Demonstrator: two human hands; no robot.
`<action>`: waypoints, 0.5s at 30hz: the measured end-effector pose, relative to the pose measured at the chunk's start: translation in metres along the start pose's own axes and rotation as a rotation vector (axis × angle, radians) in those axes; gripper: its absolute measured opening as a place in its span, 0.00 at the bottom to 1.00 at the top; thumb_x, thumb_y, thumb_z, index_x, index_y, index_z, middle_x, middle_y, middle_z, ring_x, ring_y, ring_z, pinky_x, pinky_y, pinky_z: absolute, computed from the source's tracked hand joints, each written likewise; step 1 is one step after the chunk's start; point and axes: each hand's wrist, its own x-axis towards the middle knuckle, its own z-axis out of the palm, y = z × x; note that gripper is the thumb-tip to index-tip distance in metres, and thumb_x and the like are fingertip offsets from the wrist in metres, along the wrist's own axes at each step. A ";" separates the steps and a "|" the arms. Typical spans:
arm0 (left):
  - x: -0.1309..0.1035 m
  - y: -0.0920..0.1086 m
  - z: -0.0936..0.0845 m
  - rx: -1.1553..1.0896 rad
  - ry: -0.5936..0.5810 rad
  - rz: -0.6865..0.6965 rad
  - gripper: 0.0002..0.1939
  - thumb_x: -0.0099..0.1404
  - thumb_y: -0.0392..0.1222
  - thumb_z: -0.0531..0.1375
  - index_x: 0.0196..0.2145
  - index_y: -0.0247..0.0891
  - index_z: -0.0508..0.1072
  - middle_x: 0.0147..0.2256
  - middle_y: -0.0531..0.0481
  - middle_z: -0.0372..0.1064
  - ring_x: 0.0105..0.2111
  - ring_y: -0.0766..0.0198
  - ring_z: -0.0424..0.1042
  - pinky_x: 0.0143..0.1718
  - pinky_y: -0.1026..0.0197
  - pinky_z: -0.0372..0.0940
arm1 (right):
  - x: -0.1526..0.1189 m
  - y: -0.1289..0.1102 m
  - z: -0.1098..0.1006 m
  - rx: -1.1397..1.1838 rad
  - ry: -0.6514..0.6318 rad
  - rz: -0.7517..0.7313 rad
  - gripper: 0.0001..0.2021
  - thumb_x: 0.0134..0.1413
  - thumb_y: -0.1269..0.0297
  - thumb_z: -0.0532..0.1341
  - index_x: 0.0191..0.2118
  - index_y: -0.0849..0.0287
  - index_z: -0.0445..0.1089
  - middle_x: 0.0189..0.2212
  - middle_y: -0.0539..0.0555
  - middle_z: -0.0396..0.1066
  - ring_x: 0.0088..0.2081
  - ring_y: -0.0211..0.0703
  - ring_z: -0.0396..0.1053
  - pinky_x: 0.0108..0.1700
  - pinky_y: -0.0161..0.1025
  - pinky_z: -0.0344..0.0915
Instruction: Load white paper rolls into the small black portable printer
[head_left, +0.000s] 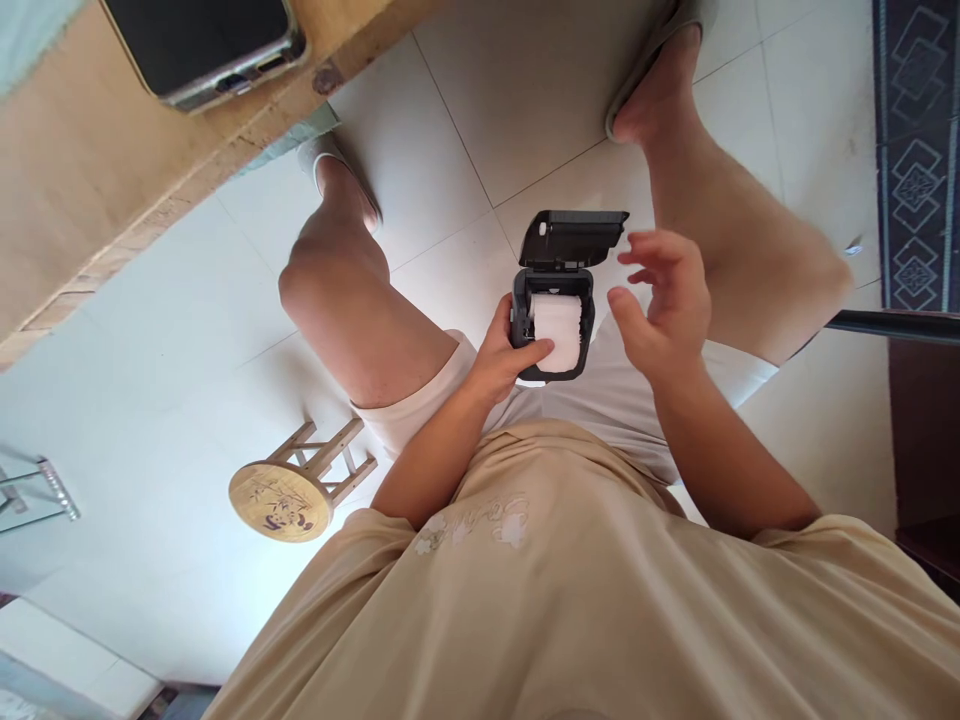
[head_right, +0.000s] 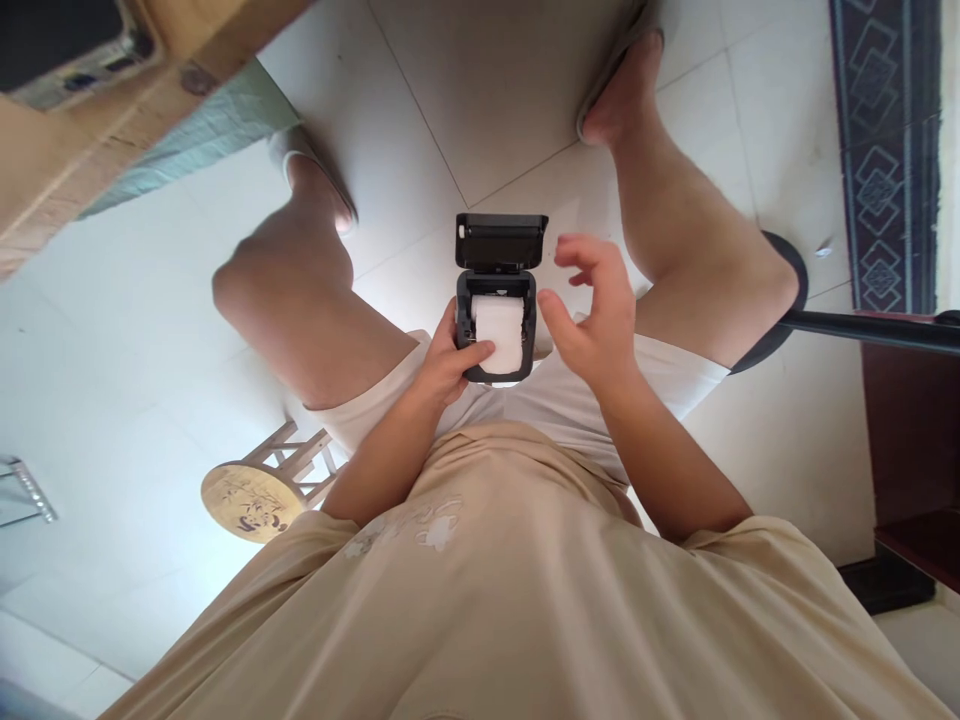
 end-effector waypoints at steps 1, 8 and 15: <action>0.000 0.000 -0.001 0.011 -0.019 -0.005 0.49 0.42 0.60 0.85 0.57 0.47 0.70 0.49 0.49 0.77 0.54 0.49 0.78 0.59 0.47 0.73 | 0.005 0.009 0.001 0.056 -0.021 0.051 0.23 0.71 0.44 0.65 0.64 0.44 0.69 0.61 0.58 0.77 0.57 0.55 0.80 0.52 0.53 0.77; -0.001 -0.005 -0.003 0.005 -0.066 -0.026 0.54 0.42 0.53 0.86 0.62 0.49 0.68 0.53 0.48 0.75 0.56 0.49 0.76 0.63 0.45 0.70 | 0.014 0.017 0.012 0.163 -0.131 0.072 0.24 0.73 0.37 0.59 0.61 0.46 0.68 0.58 0.59 0.74 0.59 0.55 0.79 0.56 0.56 0.81; 0.001 -0.009 -0.004 0.020 -0.083 -0.030 0.56 0.42 0.52 0.85 0.65 0.50 0.67 0.55 0.46 0.77 0.55 0.48 0.79 0.60 0.45 0.73 | -0.005 0.004 0.006 0.040 -0.222 0.097 0.14 0.62 0.58 0.66 0.52 0.49 0.70 0.63 0.62 0.70 0.66 0.59 0.73 0.57 0.57 0.79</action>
